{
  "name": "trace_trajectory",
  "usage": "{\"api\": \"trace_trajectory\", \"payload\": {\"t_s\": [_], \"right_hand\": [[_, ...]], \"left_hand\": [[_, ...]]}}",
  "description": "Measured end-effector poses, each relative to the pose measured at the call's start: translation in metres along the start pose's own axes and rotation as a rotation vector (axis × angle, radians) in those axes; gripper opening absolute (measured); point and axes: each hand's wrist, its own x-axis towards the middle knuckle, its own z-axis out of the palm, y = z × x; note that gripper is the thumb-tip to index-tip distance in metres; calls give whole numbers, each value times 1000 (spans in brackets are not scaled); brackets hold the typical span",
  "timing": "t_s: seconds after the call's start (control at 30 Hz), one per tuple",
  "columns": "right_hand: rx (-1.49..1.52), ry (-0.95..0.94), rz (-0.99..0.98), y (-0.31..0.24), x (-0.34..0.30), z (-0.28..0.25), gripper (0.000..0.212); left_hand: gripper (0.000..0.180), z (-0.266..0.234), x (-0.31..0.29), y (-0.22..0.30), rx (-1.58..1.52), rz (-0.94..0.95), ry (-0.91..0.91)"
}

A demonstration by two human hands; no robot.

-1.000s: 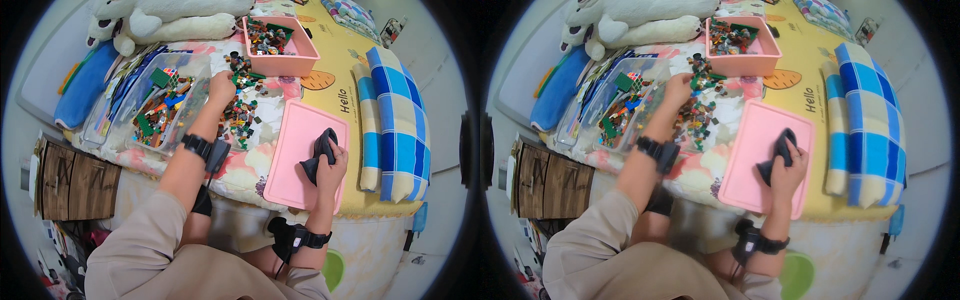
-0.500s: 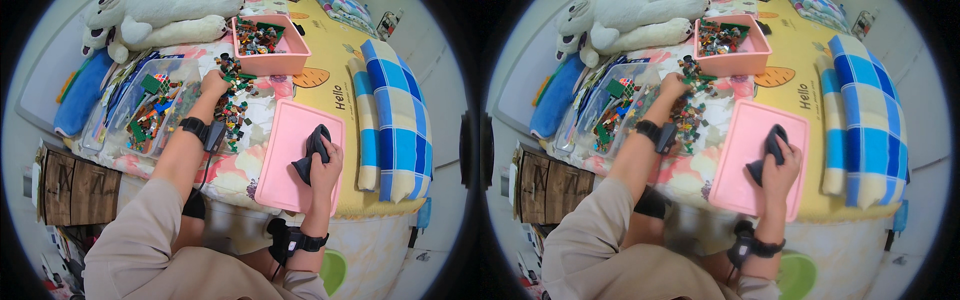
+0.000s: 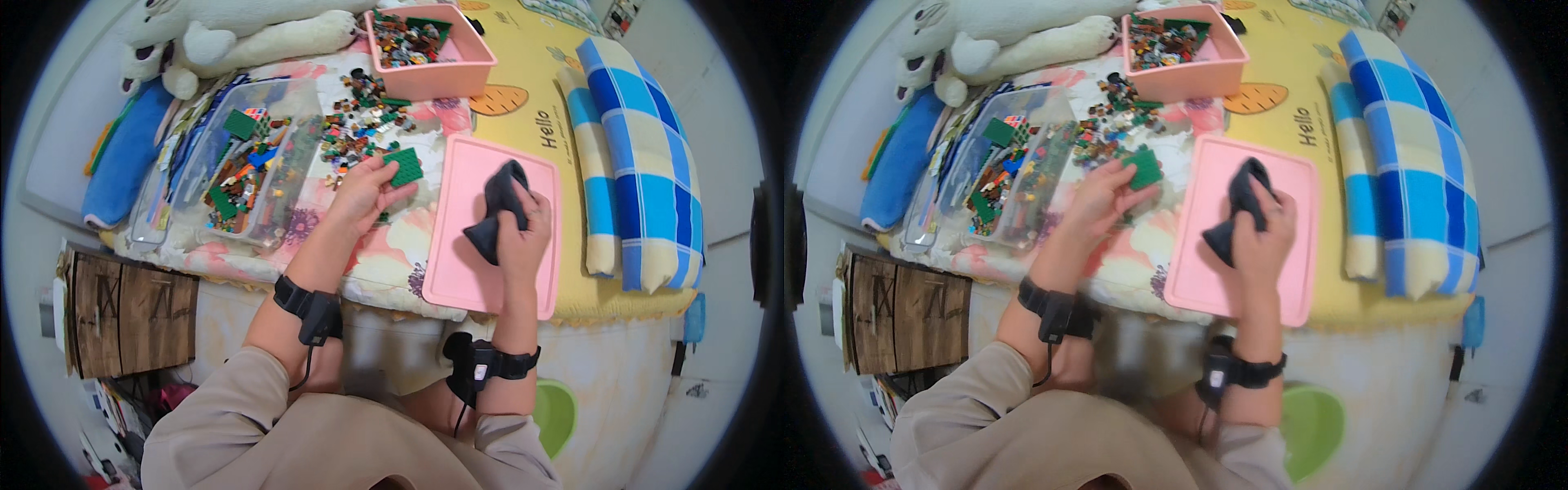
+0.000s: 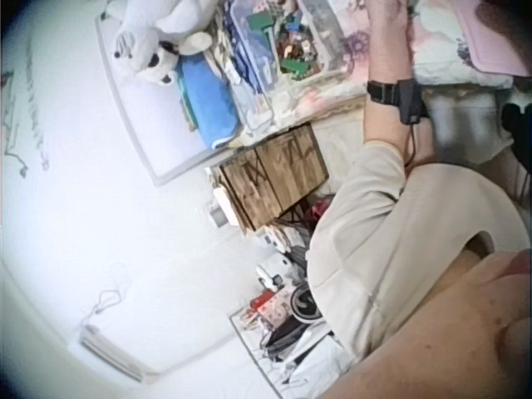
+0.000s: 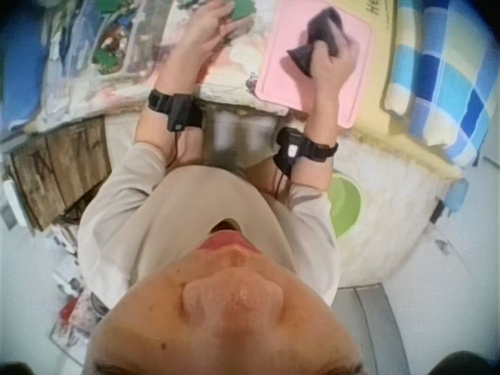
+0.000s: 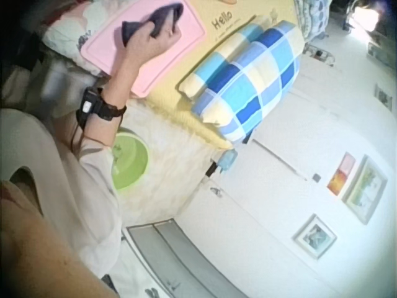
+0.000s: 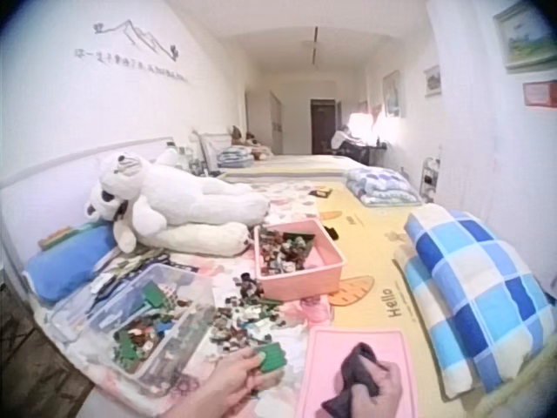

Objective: The person assembles small Lego bricks by hand, picking pieces from a scattered pile on a bed and connecting them into small structures. The person repeatedly wipes the assembled pieces with a dark cloth after each connection.

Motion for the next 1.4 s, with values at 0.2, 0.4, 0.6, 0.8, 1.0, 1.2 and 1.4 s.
{"api": "trace_trajectory", "payload": {"t_s": [0.2, 0.4, 0.6, 0.8, 1.0, 1.2, 1.4], "right_hand": [[-221, -161, -187, -41, -30, 23, 50], [-389, 13, -138, -28, -19, 23, 47], [-231, 129, 16, -12, 2, -4, 51], [-351, -108, -184, -35, -29, 7, 53], [-390, -307, -69, -42, -33, 0, 46], [-85, -91, 88, -21, -18, -24, 39], [-93, -41, -94, -24, -24, -10, 27]], "left_hand": [[25, 43, -9, -49, -12, -58, -322], [32, 47, -20, -53, 73, -22, -339], [37, 47, -23, -46, -9, -7, -426], [36, 50, -24, -50, -58, -98, -306], [37, 41, -7, -46, -118, -7, -293], [37, 43, -5, -48, -225, -79, -284], [37, 49, -8, -58, -259, -164, -302]]}}
